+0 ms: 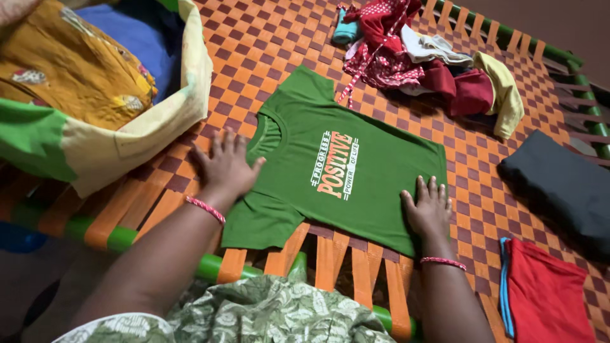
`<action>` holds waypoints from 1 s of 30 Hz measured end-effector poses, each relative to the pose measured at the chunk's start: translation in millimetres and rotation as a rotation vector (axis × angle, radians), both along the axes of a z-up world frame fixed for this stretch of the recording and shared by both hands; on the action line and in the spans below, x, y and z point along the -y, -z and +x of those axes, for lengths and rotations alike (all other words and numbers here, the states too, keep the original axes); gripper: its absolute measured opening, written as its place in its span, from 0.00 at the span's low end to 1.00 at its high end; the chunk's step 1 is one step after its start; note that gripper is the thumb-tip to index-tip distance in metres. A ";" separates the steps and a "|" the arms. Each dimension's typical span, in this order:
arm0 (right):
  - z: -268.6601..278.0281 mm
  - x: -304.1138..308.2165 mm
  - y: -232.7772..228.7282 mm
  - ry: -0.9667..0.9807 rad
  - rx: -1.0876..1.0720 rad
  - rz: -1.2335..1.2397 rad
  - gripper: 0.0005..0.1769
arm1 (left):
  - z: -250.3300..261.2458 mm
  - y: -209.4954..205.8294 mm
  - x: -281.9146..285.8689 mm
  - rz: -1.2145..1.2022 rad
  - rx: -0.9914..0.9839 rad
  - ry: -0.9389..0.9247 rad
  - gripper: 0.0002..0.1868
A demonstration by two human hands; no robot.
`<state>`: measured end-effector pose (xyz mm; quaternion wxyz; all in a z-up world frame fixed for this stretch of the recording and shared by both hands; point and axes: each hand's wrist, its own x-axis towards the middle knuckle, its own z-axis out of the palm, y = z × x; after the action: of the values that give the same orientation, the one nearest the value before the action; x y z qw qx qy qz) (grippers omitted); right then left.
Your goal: The person folds three t-shirts one by one on a woven mat. First, a light blue t-shirt is smoothed and folded into a compact rectangle. Then a red t-shirt with a white graphic is folded similarly. Finally, a green t-shirt with text is folded and placed with the others.
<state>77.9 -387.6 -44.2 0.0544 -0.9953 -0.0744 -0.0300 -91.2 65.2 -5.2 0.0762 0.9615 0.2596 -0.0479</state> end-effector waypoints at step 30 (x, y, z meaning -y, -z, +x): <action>-18.8 -30.3 -40.8 -0.376 0.000 -0.047 0.40 | 65.4 -2.6 39.1 0.189 0.508 0.365 0.24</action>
<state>59.1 -357.3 -3.4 0.0360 -0.9649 -0.2597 -0.0175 -25.8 26.1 -2.6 0.0391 0.9762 0.0587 0.2050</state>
